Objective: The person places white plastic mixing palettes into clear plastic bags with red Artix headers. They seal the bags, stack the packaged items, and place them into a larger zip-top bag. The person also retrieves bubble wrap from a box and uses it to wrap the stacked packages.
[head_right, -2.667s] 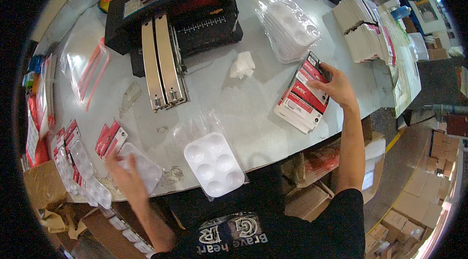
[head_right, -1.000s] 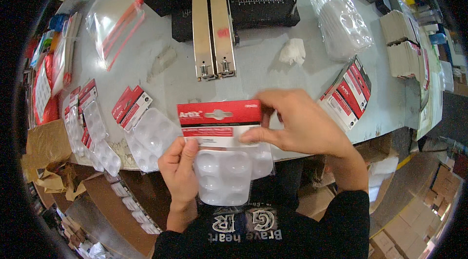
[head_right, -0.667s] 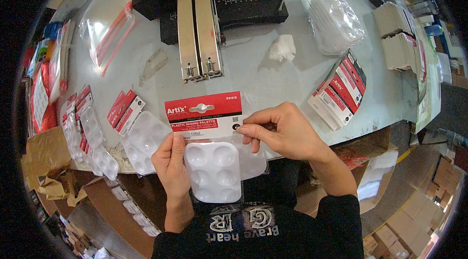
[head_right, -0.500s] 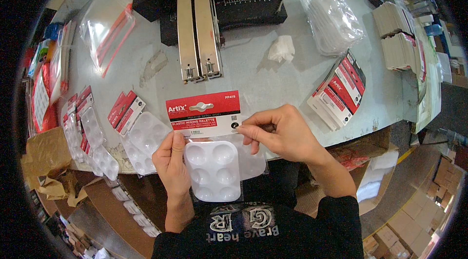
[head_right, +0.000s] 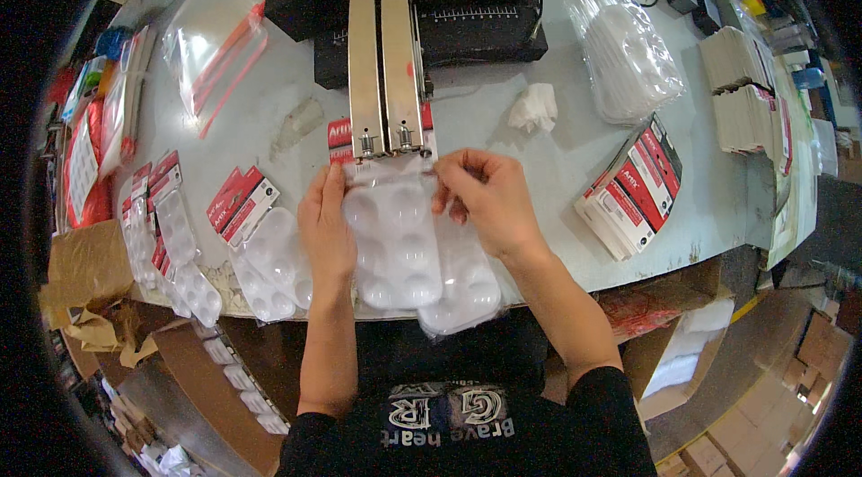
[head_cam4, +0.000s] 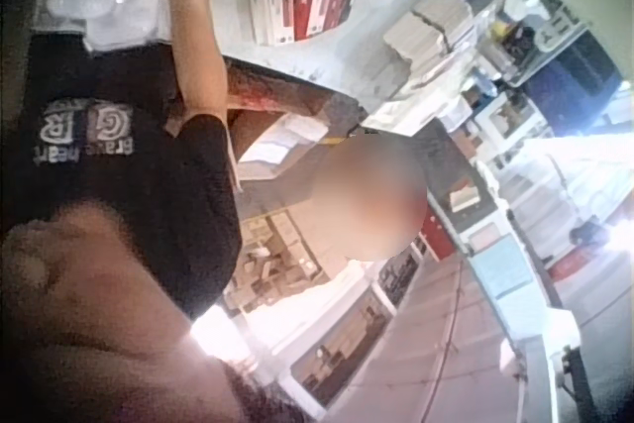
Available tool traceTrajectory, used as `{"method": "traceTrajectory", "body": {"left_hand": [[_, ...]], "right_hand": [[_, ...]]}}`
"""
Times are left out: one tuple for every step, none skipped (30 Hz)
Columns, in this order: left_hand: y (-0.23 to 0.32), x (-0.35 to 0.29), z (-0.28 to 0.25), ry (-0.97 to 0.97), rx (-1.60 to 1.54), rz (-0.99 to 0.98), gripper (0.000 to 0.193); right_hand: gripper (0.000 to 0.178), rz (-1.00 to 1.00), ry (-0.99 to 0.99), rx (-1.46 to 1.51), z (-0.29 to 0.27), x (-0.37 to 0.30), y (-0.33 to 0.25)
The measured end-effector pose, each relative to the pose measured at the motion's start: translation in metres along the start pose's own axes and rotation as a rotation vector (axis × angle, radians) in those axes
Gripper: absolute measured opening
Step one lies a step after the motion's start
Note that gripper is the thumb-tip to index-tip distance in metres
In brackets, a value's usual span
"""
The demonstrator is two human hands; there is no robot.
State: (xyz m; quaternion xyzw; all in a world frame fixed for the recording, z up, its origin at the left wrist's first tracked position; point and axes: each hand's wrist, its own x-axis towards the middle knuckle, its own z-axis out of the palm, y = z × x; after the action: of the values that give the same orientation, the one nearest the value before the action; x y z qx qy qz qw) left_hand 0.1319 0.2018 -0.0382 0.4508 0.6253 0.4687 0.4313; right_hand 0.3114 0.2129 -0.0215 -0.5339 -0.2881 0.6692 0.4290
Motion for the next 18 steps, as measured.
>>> {"method": "traceTrajectory", "body": {"left_hand": [[-0.004, 0.003, 0.001, 0.023, -0.019, -0.088, 0.033], [-0.009, 0.007, 0.001, 0.026, -0.052, -0.084, 0.033], [-0.014, 0.009, 0.003, -0.016, -0.086, -0.047, 0.034], [-0.019, 0.008, 0.004, 0.025, -0.101, -0.079, 0.034], [-0.025, 0.008, 0.007, 0.022, -0.117, -0.078, 0.034], [-0.03, 0.006, 0.009, 0.016, -0.149, -0.008, 0.034], [-0.032, 0.005, 0.009, 0.014, -0.132, -0.094, 0.034], [-0.033, 0.005, 0.005, 0.01, -0.129, -0.109, 0.034], [-0.031, 0.006, -0.001, -0.045, -0.145, -0.059, 0.034], [-0.027, 0.004, -0.011, -0.003, 0.198, 0.013, 0.034], [-0.019, 0.006, -0.031, -0.025, 0.352, 0.012, 0.033], [-0.01, 0.007, -0.052, 0.011, 0.427, -0.039, 0.035], [-0.002, 0.008, -0.069, 0.077, 0.442, -0.007, 0.038], [0.009, 0.008, -0.091, 0.177, 0.53, -0.09, 0.033], [0.013, 0.007, -0.096, 0.369, 0.887, 0.194, 0.033], [0.016, 0.004, -0.099, 0.606, 1.259, 0.327, 0.033], [0.015, -0.002, -0.094, 0.502, 1.05, 0.352, 0.032], [0.012, -0.011, -0.081, 0.412, 0.829, 0.292, 0.03]], "right_hand": [[0.015, -0.009, -0.019, 0.082, -0.001, 0.006, 0.001], [0.016, 0.013, 0.004, 0.062, -0.001, 0.008, 0.003], [0.016, 0.007, 0.014, 0.051, -0.002, 0.01, 0.005], [0.016, 0.058, 0.031, 0.023, -0.002, 0.011, 0.006], [0.018, 0.002, 0.035, 0.033, -0.001, 0.011, 0.007], [0.02, -0.007, 0.042, 0.023, 0.0, 0.01, 0.008], [0.021, -0.043, 0.04, 0.018, 0.001, 0.008, 0.008], [0.024, -0.008, 0.031, -0.088, 0.0, 0.004, 0.006], [0.026, -0.012, 0.009, -0.189, -0.004, 0.0, 0.001], [0.029, -0.082, -0.054, -0.249, -0.01, -0.003, -0.004], [0.033, -0.065, 0.09, -0.353, -0.02, -0.014, -0.01], [0.037, -0.132, 0.113, -0.391, -0.035, -0.026, -0.017], [0.031, -0.291, 0.297, -0.515, -0.06, -0.031, -0.029], [0.029, -0.349, 0.453, -0.668, -0.092, -0.034, -0.042], [0.032, -0.555, 0.567, -0.824, -0.124, -0.037, -0.052], [0.037, -0.56, 0.782, -1.032, -0.158, -0.035, -0.061], [0.041, -0.476, 0.667, -1.108, -0.186, -0.035, -0.061], [0.048, -0.326, 0.611, -1.158, -0.211, -0.032, -0.057]]}}
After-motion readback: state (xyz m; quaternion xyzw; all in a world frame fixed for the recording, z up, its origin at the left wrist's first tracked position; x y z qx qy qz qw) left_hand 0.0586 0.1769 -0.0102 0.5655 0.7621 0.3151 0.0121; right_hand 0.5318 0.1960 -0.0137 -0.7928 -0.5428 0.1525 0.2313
